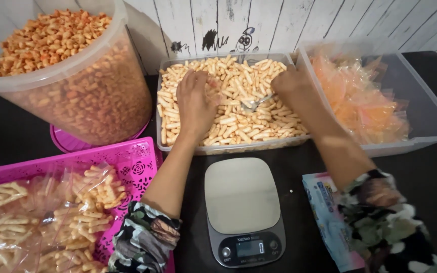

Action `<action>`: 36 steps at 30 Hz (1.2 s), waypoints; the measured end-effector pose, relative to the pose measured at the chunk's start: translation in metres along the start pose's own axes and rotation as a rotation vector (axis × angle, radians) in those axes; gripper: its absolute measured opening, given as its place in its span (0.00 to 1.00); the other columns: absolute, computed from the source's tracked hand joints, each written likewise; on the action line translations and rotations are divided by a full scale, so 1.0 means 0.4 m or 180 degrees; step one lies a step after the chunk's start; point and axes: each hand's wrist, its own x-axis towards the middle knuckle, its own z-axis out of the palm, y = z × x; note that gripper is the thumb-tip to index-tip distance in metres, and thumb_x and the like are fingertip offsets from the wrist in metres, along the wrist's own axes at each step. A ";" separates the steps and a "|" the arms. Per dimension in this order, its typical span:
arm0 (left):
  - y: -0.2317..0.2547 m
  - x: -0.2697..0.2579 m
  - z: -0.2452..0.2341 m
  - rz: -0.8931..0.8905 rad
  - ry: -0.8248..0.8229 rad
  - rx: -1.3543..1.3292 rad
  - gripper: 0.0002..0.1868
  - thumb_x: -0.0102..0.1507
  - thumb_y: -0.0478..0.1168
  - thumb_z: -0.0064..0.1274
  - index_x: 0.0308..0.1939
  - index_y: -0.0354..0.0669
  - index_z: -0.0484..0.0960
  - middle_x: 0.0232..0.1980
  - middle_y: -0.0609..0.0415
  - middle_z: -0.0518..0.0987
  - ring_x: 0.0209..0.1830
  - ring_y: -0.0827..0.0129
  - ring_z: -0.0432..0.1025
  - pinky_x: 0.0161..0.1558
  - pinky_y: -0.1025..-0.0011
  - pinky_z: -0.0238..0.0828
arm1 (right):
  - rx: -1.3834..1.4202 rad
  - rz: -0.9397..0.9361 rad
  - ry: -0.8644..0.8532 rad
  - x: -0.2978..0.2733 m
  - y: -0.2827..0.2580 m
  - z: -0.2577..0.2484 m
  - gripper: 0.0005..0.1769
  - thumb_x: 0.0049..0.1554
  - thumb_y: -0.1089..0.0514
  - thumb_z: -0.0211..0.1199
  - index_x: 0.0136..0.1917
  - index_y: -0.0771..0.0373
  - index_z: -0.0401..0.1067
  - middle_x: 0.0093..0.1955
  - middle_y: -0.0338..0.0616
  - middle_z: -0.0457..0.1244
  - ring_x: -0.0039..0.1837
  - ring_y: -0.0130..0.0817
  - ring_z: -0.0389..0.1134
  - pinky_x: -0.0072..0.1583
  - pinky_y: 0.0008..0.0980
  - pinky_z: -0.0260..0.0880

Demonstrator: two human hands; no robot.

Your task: Packaging puffed snacks into small plastic bags and weighing them on a digital scale.

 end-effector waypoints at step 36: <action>0.091 -0.024 -0.016 -0.0839 -0.0852 0.0182 0.12 0.55 0.38 0.60 0.40 0.42 0.76 0.39 0.43 0.78 0.46 0.42 0.74 0.49 0.47 0.72 | 0.5627 0.3761 0.0744 -0.027 -0.064 -0.053 0.11 0.60 0.62 0.58 0.56 0.58 0.68 0.39 0.46 0.68 0.36 0.29 0.73 0.39 0.26 0.82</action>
